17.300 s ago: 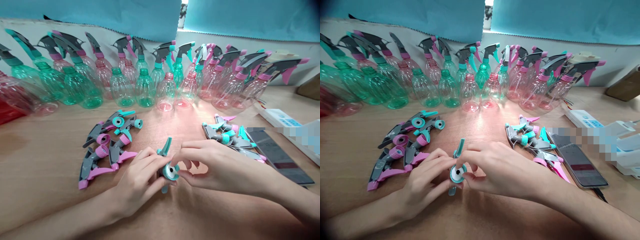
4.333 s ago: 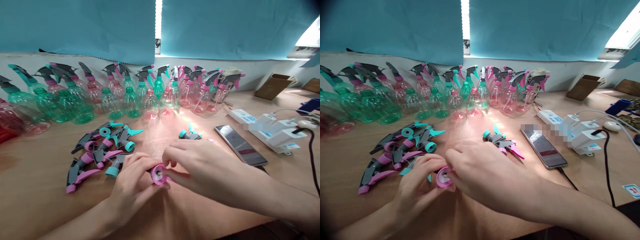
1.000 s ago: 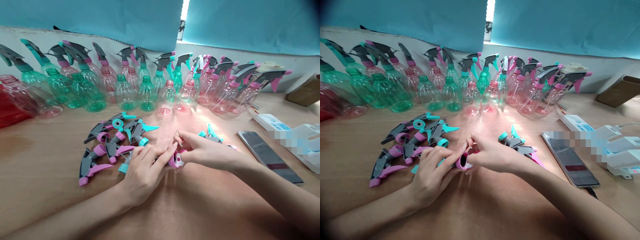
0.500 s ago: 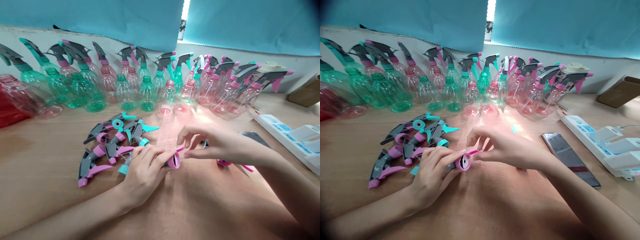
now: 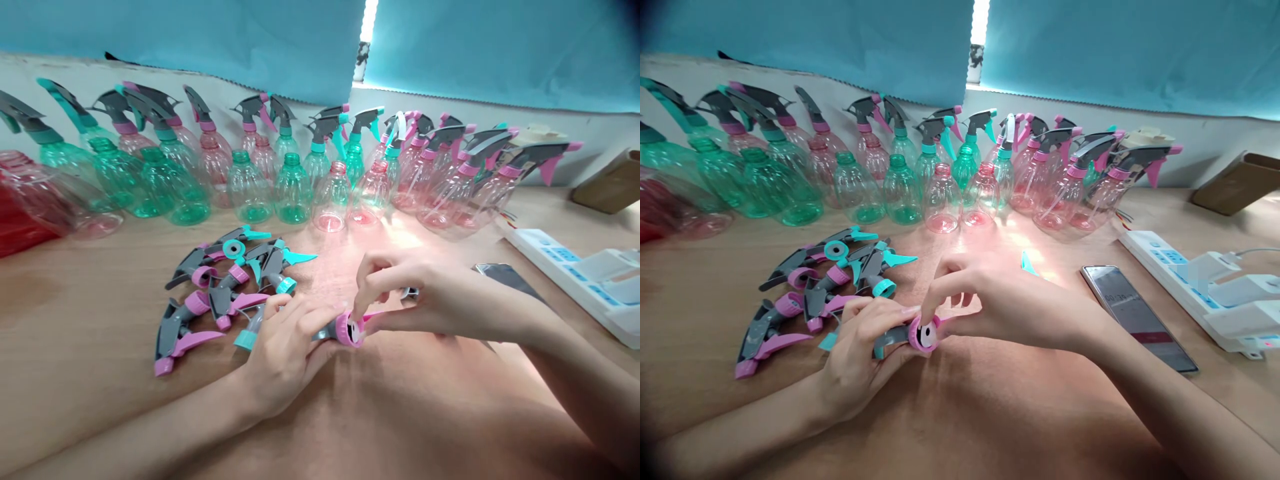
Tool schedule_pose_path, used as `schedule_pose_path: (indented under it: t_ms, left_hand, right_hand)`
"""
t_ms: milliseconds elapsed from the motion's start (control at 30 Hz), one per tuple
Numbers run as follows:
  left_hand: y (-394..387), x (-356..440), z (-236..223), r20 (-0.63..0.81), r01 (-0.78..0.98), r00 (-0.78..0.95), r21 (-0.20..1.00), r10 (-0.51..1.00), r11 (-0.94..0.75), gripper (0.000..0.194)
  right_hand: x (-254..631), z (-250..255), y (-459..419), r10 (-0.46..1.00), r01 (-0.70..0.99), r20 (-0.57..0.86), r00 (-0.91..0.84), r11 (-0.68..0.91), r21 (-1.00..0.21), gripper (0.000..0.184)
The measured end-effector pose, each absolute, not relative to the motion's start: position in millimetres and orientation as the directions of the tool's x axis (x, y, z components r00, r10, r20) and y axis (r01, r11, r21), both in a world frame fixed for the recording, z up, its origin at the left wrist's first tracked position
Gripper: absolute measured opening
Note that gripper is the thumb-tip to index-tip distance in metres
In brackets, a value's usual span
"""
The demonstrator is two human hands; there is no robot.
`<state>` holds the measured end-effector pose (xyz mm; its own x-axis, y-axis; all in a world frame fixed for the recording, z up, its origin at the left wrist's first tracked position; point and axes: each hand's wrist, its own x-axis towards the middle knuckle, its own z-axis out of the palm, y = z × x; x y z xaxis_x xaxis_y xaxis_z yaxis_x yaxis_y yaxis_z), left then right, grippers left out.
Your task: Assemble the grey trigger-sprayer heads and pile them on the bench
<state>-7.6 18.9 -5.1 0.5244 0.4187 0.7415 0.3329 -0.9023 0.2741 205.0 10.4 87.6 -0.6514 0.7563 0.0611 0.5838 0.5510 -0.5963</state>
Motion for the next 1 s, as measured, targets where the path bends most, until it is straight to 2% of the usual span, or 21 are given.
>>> schedule_pose_path:
  t_ms: [200, 433, 633, 733, 833, 867, 1000]
  left_hand:
    - [18.4, -7.6, -4.5, 0.742, 0.331, 0.533, 0.258, 0.406, -0.908, 0.023]
    - [18.6, -6.2, -1.0, 0.739, 0.321, 0.544, 0.256, 0.399, -0.912, 0.020]
    - [17.6, -8.0, -1.4, 0.714, 0.331, 0.549, 0.292, 0.435, -0.897, 0.022]
    - [16.5, -10.2, -3.0, 0.715, 0.306, 0.576, 0.259, 0.395, -0.916, 0.029]
    - [15.6, -11.1, -3.1, 0.727, 0.247, 0.604, 0.220, 0.327, -0.944, 0.033]
    - [15.4, -11.1, -2.7, 0.731, 0.227, 0.608, 0.215, 0.310, -0.950, 0.032]
    - [14.4, -10.6, -1.1, 0.742, 0.186, 0.609, 0.209, 0.280, -0.960, 0.031]
  right_hand:
    - [205.8, 87.9, 11.6, 0.735, 0.593, 0.023, -0.678, 0.565, -0.573, 0.008]
    - [204.8, 86.1, 10.2, 0.700, 0.561, 0.056, -0.712, 0.615, -0.554, 0.010]
    - [212.1, 97.5, 8.8, 0.753, 0.618, 0.078, -0.653, 0.590, -0.520, 0.009]
    - [217.7, 101.4, 12.3, 0.832, 0.703, 0.165, -0.529, 0.539, -0.465, 0.010]
    - [220.2, 90.2, 21.7, 0.887, 0.823, 0.233, -0.398, 0.458, -0.337, 0.014]
    - [219.8, 83.0, 25.6, 0.893, 0.853, 0.225, -0.390, 0.442, -0.276, 0.013]
    - [212.9, 48.9, 35.2, 0.893, 0.869, 0.167, -0.418, 0.447, -0.212, 0.014]
